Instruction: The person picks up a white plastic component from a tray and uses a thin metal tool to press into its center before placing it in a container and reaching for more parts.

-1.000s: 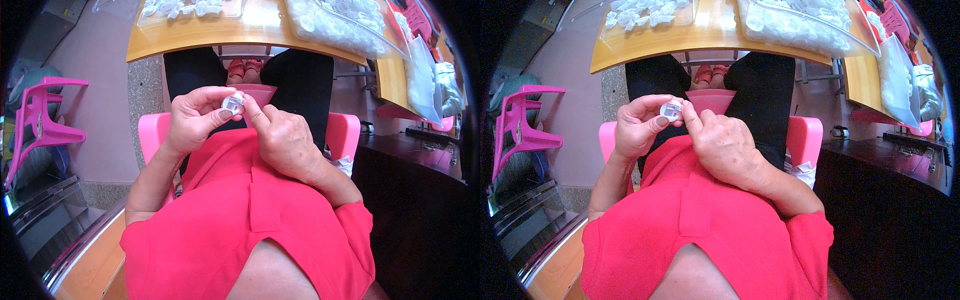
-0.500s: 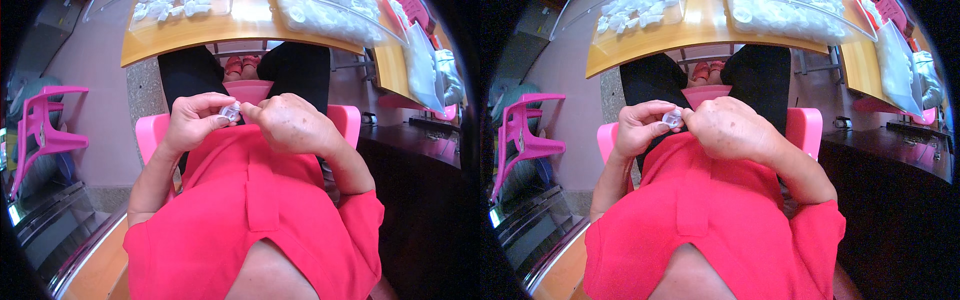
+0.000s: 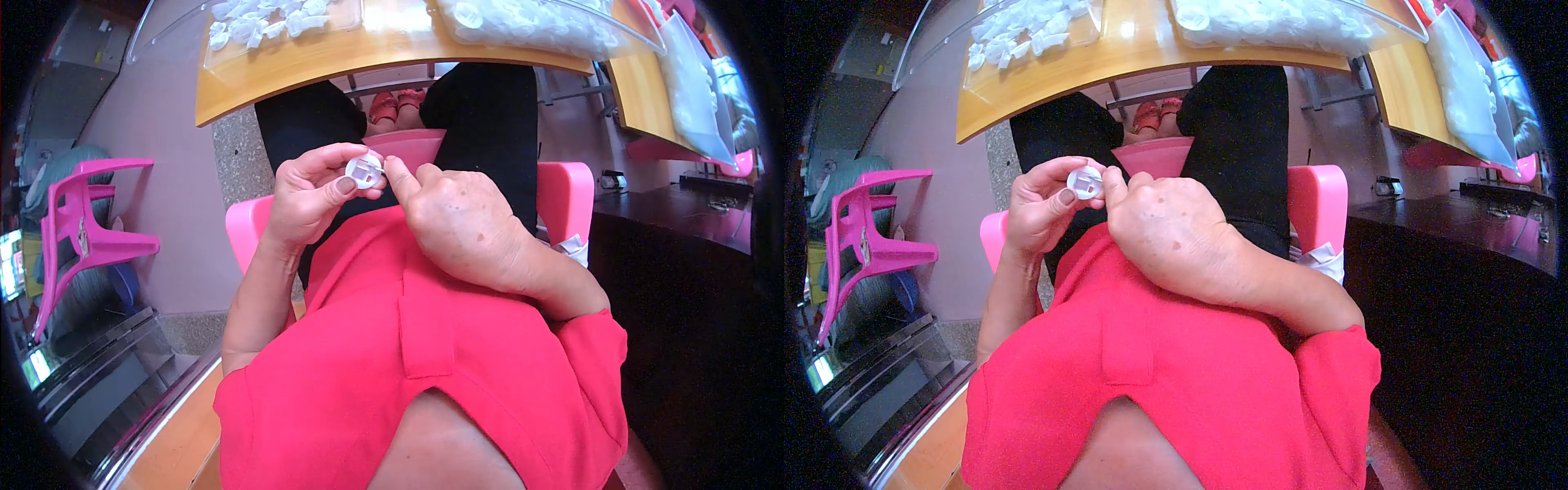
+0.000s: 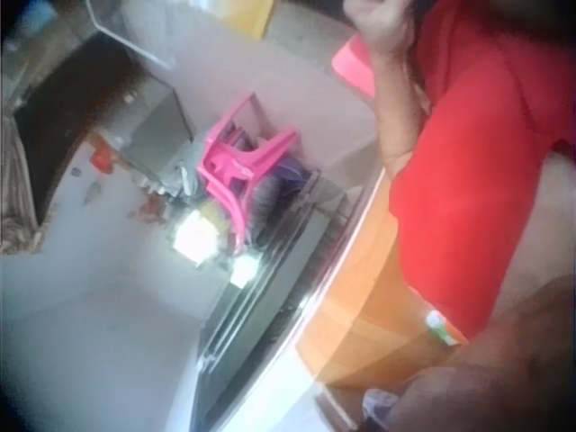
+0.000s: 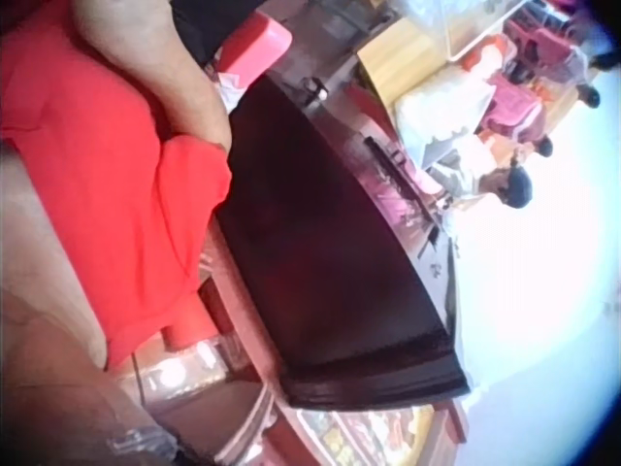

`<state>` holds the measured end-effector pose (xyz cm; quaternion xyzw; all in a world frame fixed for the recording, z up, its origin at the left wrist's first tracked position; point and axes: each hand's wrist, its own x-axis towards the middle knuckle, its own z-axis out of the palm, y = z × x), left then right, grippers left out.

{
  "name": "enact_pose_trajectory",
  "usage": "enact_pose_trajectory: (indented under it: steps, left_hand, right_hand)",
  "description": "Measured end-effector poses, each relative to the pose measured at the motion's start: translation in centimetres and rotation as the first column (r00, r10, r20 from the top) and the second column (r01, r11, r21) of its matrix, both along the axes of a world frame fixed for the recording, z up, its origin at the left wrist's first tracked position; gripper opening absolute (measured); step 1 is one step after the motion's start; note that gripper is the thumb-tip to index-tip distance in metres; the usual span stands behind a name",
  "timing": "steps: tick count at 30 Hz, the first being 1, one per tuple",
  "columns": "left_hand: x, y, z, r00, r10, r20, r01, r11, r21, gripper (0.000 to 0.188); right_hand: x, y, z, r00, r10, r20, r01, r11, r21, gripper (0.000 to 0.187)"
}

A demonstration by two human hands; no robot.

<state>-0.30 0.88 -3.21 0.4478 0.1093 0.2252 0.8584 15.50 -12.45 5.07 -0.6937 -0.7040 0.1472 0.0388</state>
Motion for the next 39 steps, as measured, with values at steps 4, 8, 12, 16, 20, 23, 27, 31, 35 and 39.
enact_pose_trajectory:
  steps: [4,8,12,16,20,23,27,31,35,39]
  left_hand:
    - [0.1,-0.1,-0.2,1.0,-0.001,-0.01,0.002,1.0,0.023,0.036]
    - [0.2,0.0,-0.1,0.999,0.002,-0.046,0.002,0.995,0.1,0.034]
    - [0.1,0.2,0.2,0.996,-0.009,-0.085,0.028,0.974,0.227,0.033]
    - [-0.5,0.6,-0.1,0.997,-0.053,-0.055,0.063,0.978,0.199,0.034]
    - [0.1,1.0,0.3,1.0,0.017,-0.026,-0.016,0.999,0.033,0.039]
    - [0.3,1.0,0.6,0.997,0.077,0.009,-0.077,0.996,0.055,0.041]
    - [0.0,0.6,0.4,0.985,0.174,-0.003,-0.174,0.983,0.058,0.04]
    - [0.0,0.4,0.5,0.981,0.192,-0.004,-0.192,0.981,0.026,0.037]
    - [0.2,0.4,0.4,0.981,0.195,-0.002,-0.195,0.981,0.016,0.037]
    - [0.3,0.3,0.5,0.979,0.205,-0.019,-0.205,0.979,0.004,0.036]
  right_hand:
    - [-0.1,-0.1,0.0,0.999,-0.004,0.042,0.004,1.0,-0.009,0.048]
    - [-0.1,0.1,-0.1,1.0,0.0,0.031,0.0,1.0,0.006,0.041]
    - [0.2,0.5,-0.6,0.995,0.089,0.037,-0.089,0.996,-0.006,0.034]
    - [1.0,0.8,-0.4,0.983,0.184,0.017,-0.184,0.983,0.011,0.03]
    - [0.6,1.0,-1.3,0.972,0.034,-0.234,-0.023,0.998,0.053,0.029]
    - [0.2,1.1,-3.1,0.875,-0.056,-0.482,0.138,0.981,0.136,0.033]
    - [-0.2,1.3,-3.0,0.754,-0.086,-0.651,0.231,0.963,0.14,0.033]
    - [-0.4,1.6,-3.5,0.726,-0.066,-0.685,0.225,0.963,0.146,0.034]
    - [-0.4,1.7,-3.7,0.731,-0.05,-0.68,0.221,0.961,0.166,0.035]
    - [-0.6,1.6,-4.2,0.744,-0.032,-0.668,0.223,0.953,0.203,0.037]
